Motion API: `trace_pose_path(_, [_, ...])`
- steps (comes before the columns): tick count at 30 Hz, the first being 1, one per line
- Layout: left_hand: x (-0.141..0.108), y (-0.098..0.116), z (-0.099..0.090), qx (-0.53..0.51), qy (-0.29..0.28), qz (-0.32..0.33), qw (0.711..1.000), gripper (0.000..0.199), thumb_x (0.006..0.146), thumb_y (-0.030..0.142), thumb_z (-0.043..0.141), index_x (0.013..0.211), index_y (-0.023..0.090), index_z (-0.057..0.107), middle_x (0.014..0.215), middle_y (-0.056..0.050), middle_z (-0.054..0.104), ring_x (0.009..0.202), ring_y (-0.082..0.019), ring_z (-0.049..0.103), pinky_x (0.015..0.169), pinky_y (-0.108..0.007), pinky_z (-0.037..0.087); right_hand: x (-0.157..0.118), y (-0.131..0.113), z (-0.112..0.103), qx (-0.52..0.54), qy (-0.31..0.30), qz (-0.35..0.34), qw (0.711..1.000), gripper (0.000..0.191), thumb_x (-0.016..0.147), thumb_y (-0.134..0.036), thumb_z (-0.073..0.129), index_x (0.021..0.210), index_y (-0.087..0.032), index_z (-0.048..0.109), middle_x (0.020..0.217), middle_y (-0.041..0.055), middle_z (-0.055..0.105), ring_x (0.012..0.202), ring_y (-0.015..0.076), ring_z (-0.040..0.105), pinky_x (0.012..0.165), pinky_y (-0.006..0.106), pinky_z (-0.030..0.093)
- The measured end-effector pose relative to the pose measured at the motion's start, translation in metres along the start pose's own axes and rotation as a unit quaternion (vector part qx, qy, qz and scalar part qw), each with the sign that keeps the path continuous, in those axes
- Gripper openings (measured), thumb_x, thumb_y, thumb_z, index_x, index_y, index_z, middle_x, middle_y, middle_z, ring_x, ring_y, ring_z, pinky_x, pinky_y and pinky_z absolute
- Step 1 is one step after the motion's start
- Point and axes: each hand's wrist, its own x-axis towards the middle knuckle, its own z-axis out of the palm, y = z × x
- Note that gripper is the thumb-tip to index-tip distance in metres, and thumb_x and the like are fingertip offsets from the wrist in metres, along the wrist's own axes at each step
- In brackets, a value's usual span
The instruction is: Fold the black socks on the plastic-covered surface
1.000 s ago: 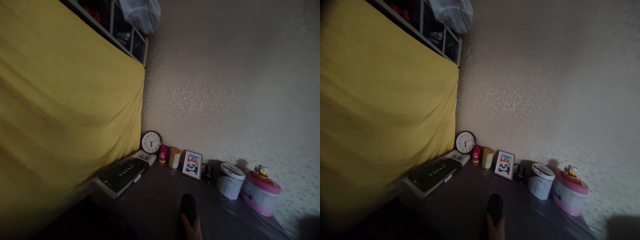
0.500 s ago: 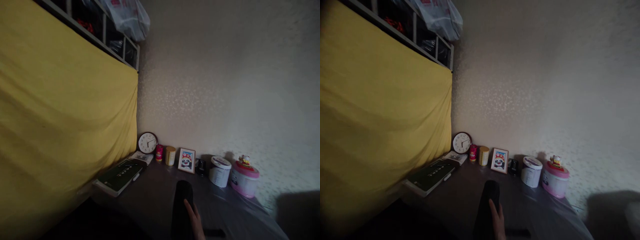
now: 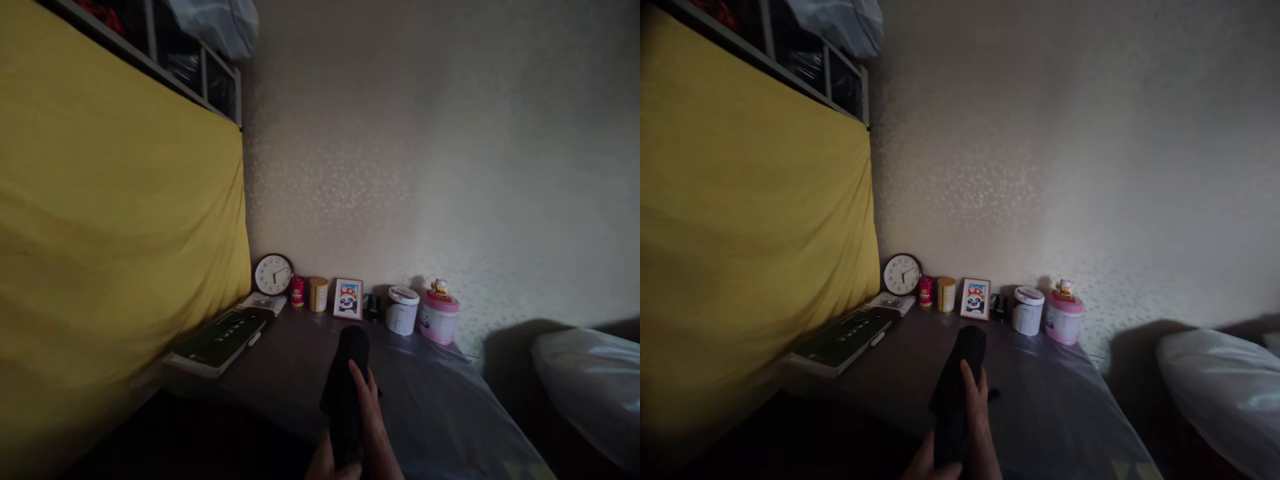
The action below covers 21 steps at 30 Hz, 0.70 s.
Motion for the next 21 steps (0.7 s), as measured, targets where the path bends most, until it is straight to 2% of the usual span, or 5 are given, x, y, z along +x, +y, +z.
trace_pose_path(4, [0.004,-0.008,0.008,-0.018,-0.04,-0.015,0.999,0.057,0.063,0.019,0.054,0.118,0.008,0.046,0.065,0.0,0.063,0.07,-0.021,0.063,0.069,-0.031,0.047,-0.005,0.001,-0.009,0.032,-0.012,-0.028,0.999,0.062,0.049,-0.058,0.072,0.098,-0.021,0.066,0.114,0.0057,0.061,0.116,0.0297,0.048,0.084,0.032,0.047])
trace_pose_path(8, [0.016,-0.019,0.014,0.069,0.052,-0.052,0.995,0.071,0.062,0.024,0.059,0.129,0.016,0.037,0.087,-0.004,0.067,0.083,-0.022,0.063,0.072,-0.029,0.046,-0.015,-0.01,-0.004,0.083,-0.061,-0.025,0.994,0.067,0.054,-0.057,0.071,0.11,-0.022,0.058,0.091,0.0024,0.068,0.088,0.0255,0.063,0.068,0.031,0.051])
trace_pose_path(15, [0.019,-0.022,0.009,0.19,0.076,-0.019,0.979,0.098,0.057,0.018,0.063,0.139,0.008,0.01,0.098,-0.012,0.065,0.093,-0.026,0.06,0.079,-0.031,0.042,-0.024,-0.023,-0.002,0.112,-0.037,-0.04,0.992,0.067,0.06,-0.055,0.069,0.115,-0.022,0.05,0.068,-0.003,0.063,0.058,0.0179,0.062,0.052,0.028,0.049])
trace_pose_path(18, [0.008,-0.008,0.005,0.108,0.04,0.068,0.991,0.089,0.059,0.022,0.061,0.137,0.014,0.018,0.109,-0.009,0.061,0.102,-0.022,0.056,0.085,-0.026,0.04,-0.016,-0.019,-0.008,0.119,-0.026,-0.005,0.993,0.067,0.057,-0.058,0.069,0.111,-0.021,0.054,0.07,-0.0005,0.065,0.064,0.0204,0.063,0.056,0.029,0.049])
trace_pose_path(21, [0.002,0.009,0.004,-0.028,-0.064,0.035,0.997,0.071,0.062,0.027,0.056,0.129,0.016,0.034,0.093,-0.004,0.064,0.083,-0.019,0.061,0.07,-0.026,0.045,-0.006,-0.016,-0.01,0.106,-0.015,-0.001,0.994,0.062,0.056,-0.06,0.068,0.104,-0.021,0.061,0.082,0.0034,0.068,0.078,0.0219,0.063,0.062,0.029,0.05])
